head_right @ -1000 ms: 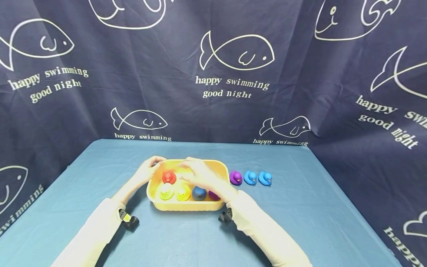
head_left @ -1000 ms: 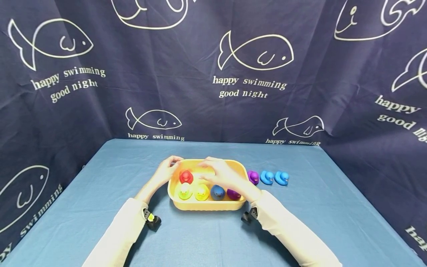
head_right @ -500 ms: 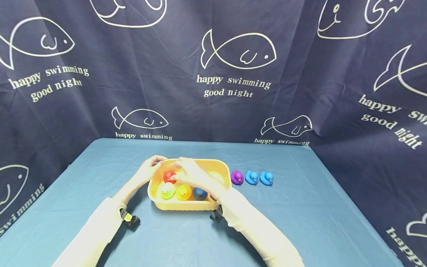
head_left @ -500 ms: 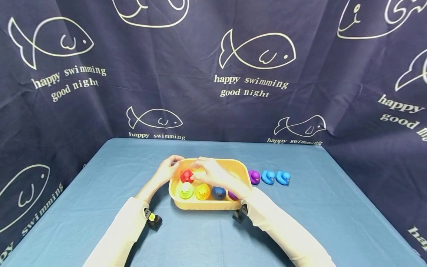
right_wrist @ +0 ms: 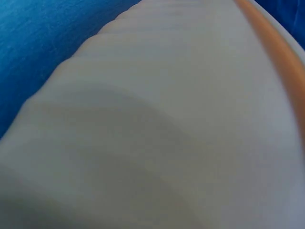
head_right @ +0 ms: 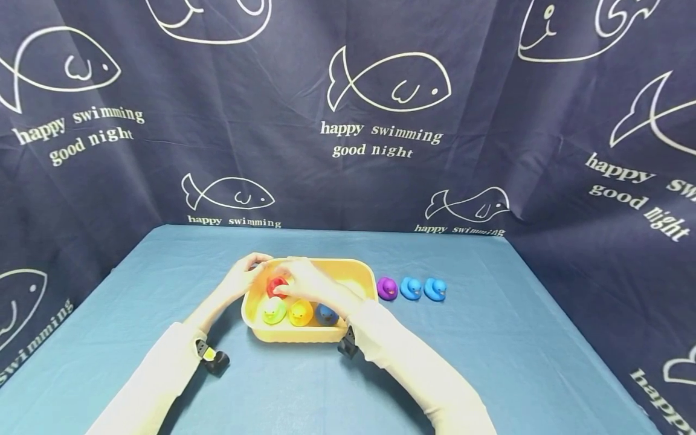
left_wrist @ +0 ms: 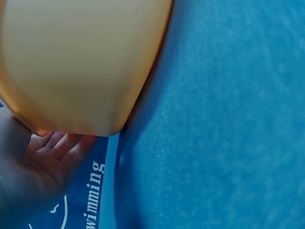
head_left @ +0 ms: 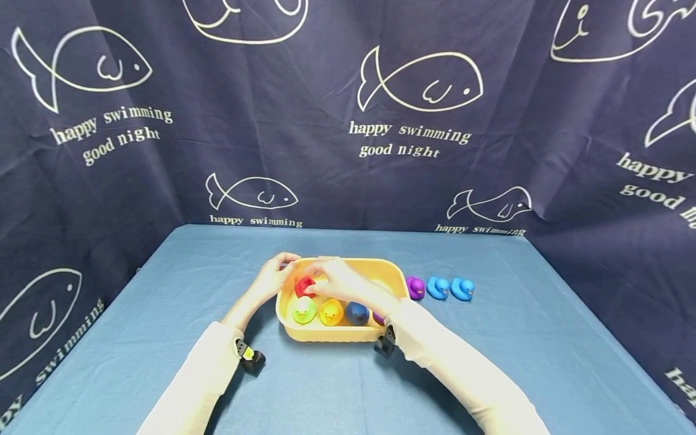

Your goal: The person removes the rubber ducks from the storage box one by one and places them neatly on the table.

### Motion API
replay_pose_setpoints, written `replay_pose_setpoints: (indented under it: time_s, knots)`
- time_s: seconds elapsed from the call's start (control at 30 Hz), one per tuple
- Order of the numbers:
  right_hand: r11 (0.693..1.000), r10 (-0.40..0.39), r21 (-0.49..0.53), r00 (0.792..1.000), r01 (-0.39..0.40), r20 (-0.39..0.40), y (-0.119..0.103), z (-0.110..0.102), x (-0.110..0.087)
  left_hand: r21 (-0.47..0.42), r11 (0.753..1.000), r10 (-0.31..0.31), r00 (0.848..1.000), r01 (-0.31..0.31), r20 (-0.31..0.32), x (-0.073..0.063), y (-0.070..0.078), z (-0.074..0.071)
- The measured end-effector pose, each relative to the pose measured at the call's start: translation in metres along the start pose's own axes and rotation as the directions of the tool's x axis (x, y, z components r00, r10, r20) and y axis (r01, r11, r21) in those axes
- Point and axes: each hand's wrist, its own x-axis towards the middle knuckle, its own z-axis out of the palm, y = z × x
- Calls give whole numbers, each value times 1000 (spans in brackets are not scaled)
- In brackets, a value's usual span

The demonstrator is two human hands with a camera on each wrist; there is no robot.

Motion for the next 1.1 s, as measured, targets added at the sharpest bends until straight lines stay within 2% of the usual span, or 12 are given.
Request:
replay_pose_setpoints:
  time_s: [0.27, 0.43, 0.57, 0.77, 0.97, 1.1]
  knots:
    - [998, -60, -18, 998, 60, 4, 1, 2, 8, 21, 1000, 9, 1000, -9, -3, 6, 3, 2]
    - [999, -43, -20, 999, 43, -1, 2, 2, 8, 25, 999, 19, 1000, -20, 5, 9, 3, 4]
    - [998, -33, -45, 999, 33, 14, 3, 5, 9, 27, 999, 27, 1000, -27, 3, 8, 3, 4]
    - [994, -70, -86, 997, 72, 32, 3, 10, 11, 39, 999, 25, 1000, -25, -4, 4, 3, 1]
    - [994, 11, -111, 998, -4, 64, 3, 13, 12, 34, 999, 20, 1000, -19, -8, 1, 2, 1]
    - [996, 49, -77, 997, -44, 61, 2, 15, 14, 28, 999, 30, 1000, -30, -5, 0, 0, 0]
